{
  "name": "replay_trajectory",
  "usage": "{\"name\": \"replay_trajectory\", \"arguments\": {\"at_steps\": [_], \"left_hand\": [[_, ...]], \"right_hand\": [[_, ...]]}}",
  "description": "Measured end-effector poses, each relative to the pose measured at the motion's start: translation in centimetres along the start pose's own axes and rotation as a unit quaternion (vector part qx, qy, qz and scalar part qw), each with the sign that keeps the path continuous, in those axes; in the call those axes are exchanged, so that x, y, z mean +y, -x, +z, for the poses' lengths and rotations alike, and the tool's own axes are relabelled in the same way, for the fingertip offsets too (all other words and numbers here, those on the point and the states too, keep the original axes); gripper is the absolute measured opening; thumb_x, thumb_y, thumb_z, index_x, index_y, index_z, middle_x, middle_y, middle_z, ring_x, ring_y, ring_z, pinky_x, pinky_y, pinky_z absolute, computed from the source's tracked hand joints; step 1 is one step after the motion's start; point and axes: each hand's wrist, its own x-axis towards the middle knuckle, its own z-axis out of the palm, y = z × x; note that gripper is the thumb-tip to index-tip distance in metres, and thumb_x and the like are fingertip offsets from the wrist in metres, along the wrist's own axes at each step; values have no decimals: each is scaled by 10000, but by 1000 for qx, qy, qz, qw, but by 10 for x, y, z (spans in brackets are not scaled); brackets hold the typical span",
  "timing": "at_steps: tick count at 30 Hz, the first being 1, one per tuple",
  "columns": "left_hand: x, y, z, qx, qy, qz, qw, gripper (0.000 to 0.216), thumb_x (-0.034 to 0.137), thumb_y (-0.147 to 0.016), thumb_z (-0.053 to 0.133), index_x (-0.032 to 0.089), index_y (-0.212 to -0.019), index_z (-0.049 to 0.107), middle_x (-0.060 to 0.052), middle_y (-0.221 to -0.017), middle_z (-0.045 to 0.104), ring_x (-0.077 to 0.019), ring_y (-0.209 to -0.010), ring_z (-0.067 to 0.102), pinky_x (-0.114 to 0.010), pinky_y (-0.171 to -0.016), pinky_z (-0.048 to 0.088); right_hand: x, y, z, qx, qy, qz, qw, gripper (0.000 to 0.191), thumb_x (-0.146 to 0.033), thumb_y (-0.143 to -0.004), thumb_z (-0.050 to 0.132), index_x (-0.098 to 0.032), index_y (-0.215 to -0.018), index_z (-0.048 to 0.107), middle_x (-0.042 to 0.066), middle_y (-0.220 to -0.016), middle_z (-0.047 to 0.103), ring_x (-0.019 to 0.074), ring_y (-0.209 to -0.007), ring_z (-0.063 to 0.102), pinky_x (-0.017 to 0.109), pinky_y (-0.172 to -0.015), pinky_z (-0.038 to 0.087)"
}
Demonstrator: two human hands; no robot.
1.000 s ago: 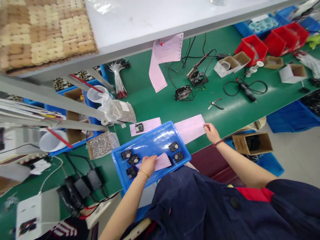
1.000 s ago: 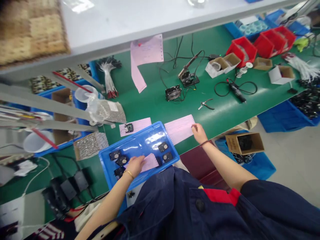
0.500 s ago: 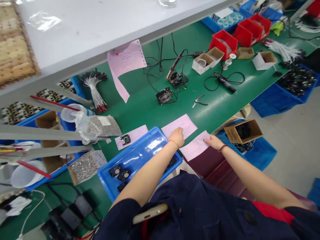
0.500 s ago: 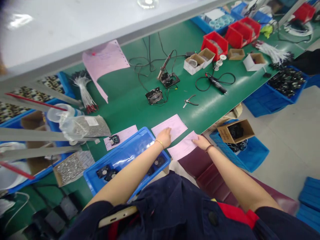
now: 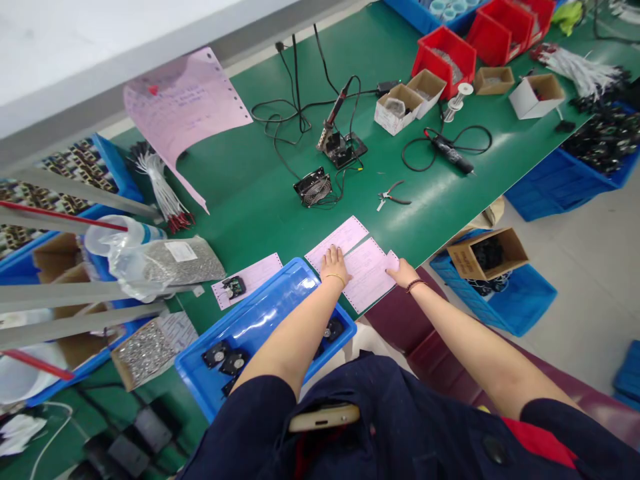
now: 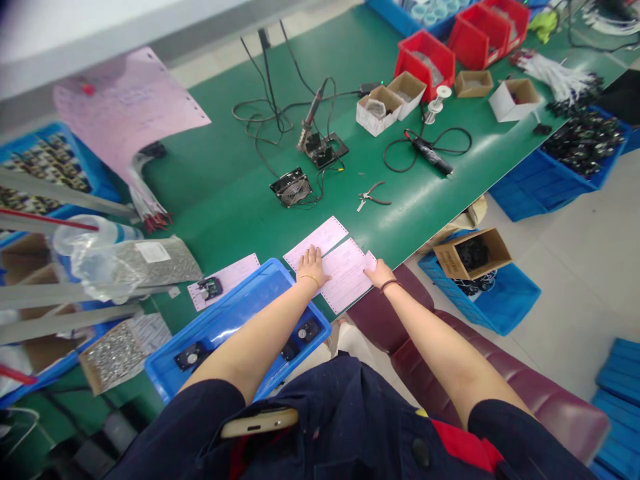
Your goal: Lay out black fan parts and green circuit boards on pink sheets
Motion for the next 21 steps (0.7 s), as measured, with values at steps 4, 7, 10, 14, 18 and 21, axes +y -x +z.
{"name": "replay_trajectory", "arguments": {"at_steps": [4,7,10,14,18,21], "left_hand": [[-2,1,-3,3,13,1,1000,1041,445,-761,741,92,-1552,163,-199,-1638,90,-349,-1501,134,-455,-1220,136],[-1,3,-6,3,21,-2,1000,1040,452,-771,732,67,-1549,160,-204,-1637,80,-349,-1503,119,-445,-1224,127],[1,2,-9,9,29,-11,999,1019,438,-778,725,76,-1549,166,-202,-1636,95,-349,-1500,135,-448,-1222,140],[1,-2,-13,12,35,-15,999,1025,438,-777,729,75,-1549,161,-208,-1635,90,-349,-1501,129,-442,-1224,129],[0,-5,-17,11,26,-12,1000,1041,444,-774,729,62,-1551,150,-204,-1636,87,-339,-1505,118,-423,-1230,114],[0,-1,-21,22,11,-14,1000,1027,457,-784,717,63,-1552,161,-199,-1635,100,-328,-1507,122,-415,-1233,117]], "right_hand": [[8,22,-4,124,94,-69,985,676,-386,-821,679,-52,-1364,456,244,-1276,543,337,-1173,531,395,-976,430],[15,42,5,122,161,-254,946,565,-328,-880,614,-154,-1403,491,180,-1441,441,327,-1330,393,447,-1124,296],[17,53,22,35,199,-342,918,481,-304,-906,602,-212,-1376,557,114,-1530,361,320,-1410,294,479,-1170,219],[8,55,40,12,213,-357,909,494,-308,-917,605,-215,-1399,549,118,-1554,322,323,-1427,271,497,-1166,228],[-3,54,42,34,187,-370,909,456,-290,-886,635,-232,-1337,601,115,-1513,391,325,-1392,330,511,-1154,263],[-6,38,23,73,150,-363,917,401,-242,-866,623,-213,-1265,636,126,-1418,482,308,-1303,434,478,-1123,344]]}}
